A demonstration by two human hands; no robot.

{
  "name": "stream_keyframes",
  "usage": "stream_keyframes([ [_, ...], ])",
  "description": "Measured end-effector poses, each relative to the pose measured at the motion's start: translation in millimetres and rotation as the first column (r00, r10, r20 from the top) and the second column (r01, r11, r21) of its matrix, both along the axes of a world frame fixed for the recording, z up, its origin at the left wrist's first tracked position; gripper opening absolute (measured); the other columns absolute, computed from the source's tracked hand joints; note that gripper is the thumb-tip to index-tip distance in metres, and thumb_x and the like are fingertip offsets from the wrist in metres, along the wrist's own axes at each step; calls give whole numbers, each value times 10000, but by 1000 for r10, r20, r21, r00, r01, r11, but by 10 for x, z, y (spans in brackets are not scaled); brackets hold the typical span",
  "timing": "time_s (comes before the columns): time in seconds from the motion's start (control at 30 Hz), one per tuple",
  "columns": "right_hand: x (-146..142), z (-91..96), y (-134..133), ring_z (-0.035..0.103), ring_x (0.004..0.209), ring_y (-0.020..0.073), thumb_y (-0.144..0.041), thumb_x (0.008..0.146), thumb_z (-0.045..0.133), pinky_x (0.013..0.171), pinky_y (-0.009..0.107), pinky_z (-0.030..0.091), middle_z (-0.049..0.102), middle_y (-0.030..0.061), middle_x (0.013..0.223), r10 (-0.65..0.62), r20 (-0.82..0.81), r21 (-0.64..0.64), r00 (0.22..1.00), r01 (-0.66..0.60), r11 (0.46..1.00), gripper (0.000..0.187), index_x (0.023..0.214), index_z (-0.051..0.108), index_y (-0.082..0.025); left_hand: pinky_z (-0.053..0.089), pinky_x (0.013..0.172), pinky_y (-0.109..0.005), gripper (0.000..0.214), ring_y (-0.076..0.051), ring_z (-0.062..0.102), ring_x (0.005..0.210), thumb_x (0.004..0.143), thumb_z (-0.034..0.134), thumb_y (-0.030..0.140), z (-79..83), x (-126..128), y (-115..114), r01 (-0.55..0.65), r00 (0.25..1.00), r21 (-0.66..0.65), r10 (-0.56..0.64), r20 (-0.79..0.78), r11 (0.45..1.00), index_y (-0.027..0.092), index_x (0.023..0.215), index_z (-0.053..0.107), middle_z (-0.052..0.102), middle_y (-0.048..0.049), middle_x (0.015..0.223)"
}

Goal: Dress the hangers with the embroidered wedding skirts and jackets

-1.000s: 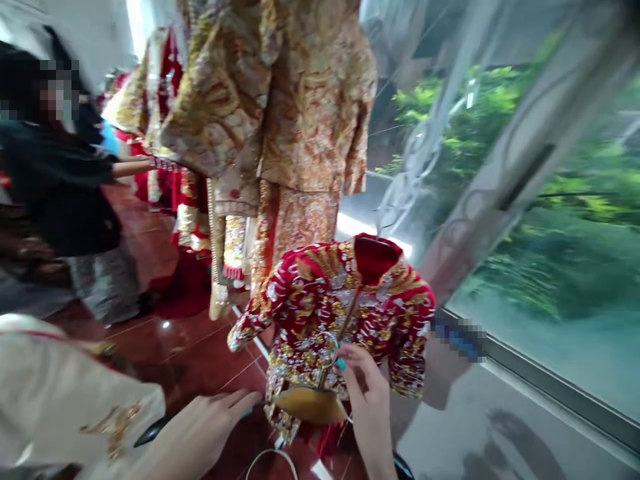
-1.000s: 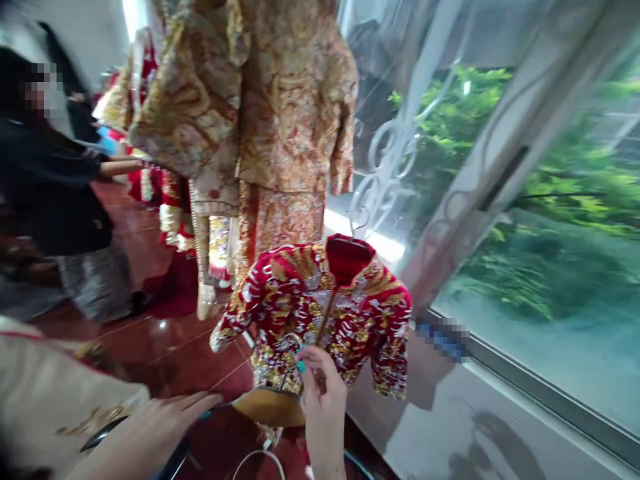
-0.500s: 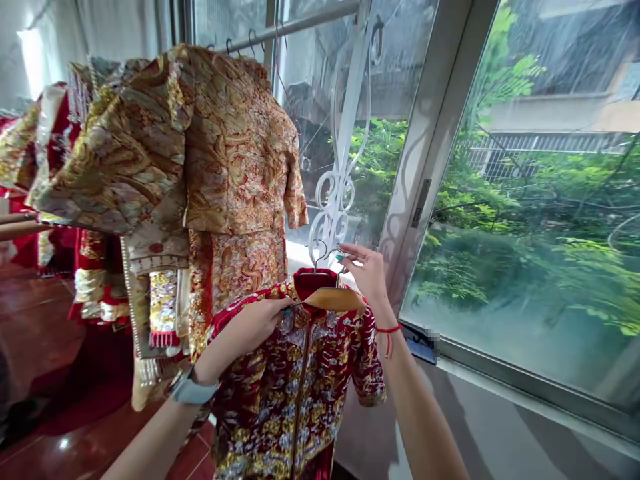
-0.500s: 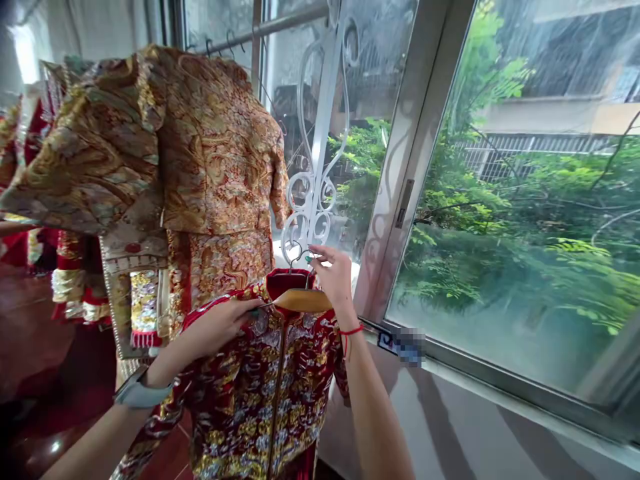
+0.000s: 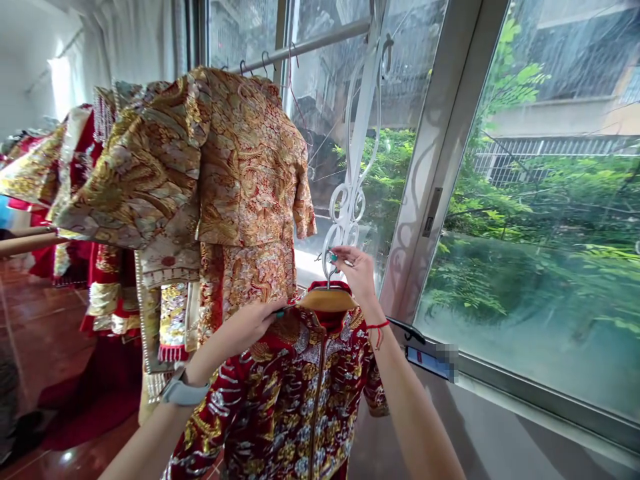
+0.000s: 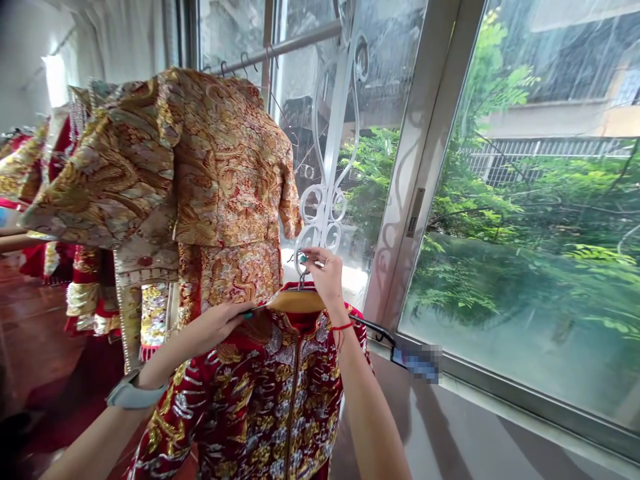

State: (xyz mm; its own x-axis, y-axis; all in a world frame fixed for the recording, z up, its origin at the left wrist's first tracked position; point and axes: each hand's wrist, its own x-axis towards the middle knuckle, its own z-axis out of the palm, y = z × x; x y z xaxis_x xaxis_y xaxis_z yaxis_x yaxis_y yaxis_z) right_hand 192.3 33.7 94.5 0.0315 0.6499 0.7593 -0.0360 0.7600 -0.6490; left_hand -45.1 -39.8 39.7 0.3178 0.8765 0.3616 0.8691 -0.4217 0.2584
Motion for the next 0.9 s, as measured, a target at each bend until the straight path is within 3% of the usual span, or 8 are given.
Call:
stream_keyframes([
  [0.17, -128, -188, 28, 671, 880, 200, -287, 717, 647, 769, 330, 552, 738, 72, 921, -17, -52, 10, 999, 17, 1000, 109, 788, 633, -206, 487, 764, -371, 470, -276, 668, 872, 927, 321, 289, -112, -112, -34, -50, 996, -34, 47, -72, 998, 180, 1303, 581, 734, -109, 967],
  [0.3, -82, -190, -99, 599, 916, 189, -338, 781, 642, 688, 294, 533, 655, 91, 1119, -290, 32, 92, 956, 287, 954, 281, 1036, 635, -219, 481, 746, -338, 427, -247, 664, 852, 936, 328, 310, -105, -60, -105, -20, 999, -19, 19, -43, 1000, 207, 1230, 620, 731, -81, 943],
  [0.4, 69, -302, -309, 599, 828, 195, -383, 878, 560, 635, 286, 483, 659, 81, 1030, -449, 289, 84, 846, 445, 892, 304, 1136, 590, -222, 481, 775, -337, 421, -233, 659, 871, 947, 325, 312, -160, 10, -153, -8, 1000, -34, 9, 28, 999, 199, 1237, 608, 727, -82, 988],
  [0.5, 265, -532, -444, 596, 657, 201, -428, 964, 442, 608, 285, 394, 658, 34, 736, -489, 646, 170, 587, 513, 841, 275, 1028, 618, -226, 483, 820, -340, 379, -225, 651, 917, 951, 340, 326, -254, 19, -65, 104, 987, -89, -92, 131, 991, 201, 1160, 630, 725, -75, 1038],
  [0.57, 356, -682, -416, 602, 642, 215, -454, 984, 394, 597, 285, 353, 655, 45, 684, -515, 729, 277, 451, 494, 824, 341, 945, 630, -211, 490, 833, -342, 365, -225, 643, 925, 946, 360, 366, -300, -16, 83, 188, 969, -124, -164, 184, 974, 193, 1079, 652, 724, -72, 1043],
  [0.73, 386, -851, -161, 640, 702, 226, -463, 1002, 329, 585, 270, 336, 697, 81, 769, -575, 713, 382, 400, 466, 798, 417, 996, 639, -184, 499, 861, -382, 339, -258, 632, 953, 900, 449, 384, -319, -31, 427, 198, 952, -40, -183, 247, 979, 161, 1036, 665, 716, -102, 1043],
  [0.83, 395, -870, -161, 628, 680, 234, -461, 993, 348, 586, 290, 331, 693, 81, 744, -625, 710, 416, 323, 524, 743, 404, 968, 648, -191, 473, 941, -385, 334, -245, 614, 1017, 907, 473, 381, -411, -29, 380, 196, 941, -4, -187, 282, 981, 163, 1101, 635, 688, -102, 1111],
  [0.9, 425, -903, -274, 630, 712, 252, -475, 990, 338, 620, 323, 365, 702, 99, 788, -669, 683, 458, 293, 542, 705, 420, 1009, 645, -189, 400, 1054, -399, 387, -249, 537, 1185, 927, 459, 376, -627, -183, 234, 101, 937, 89, -125, 326, 991, 175, 1243, 560, 606, -123, 1268],
])
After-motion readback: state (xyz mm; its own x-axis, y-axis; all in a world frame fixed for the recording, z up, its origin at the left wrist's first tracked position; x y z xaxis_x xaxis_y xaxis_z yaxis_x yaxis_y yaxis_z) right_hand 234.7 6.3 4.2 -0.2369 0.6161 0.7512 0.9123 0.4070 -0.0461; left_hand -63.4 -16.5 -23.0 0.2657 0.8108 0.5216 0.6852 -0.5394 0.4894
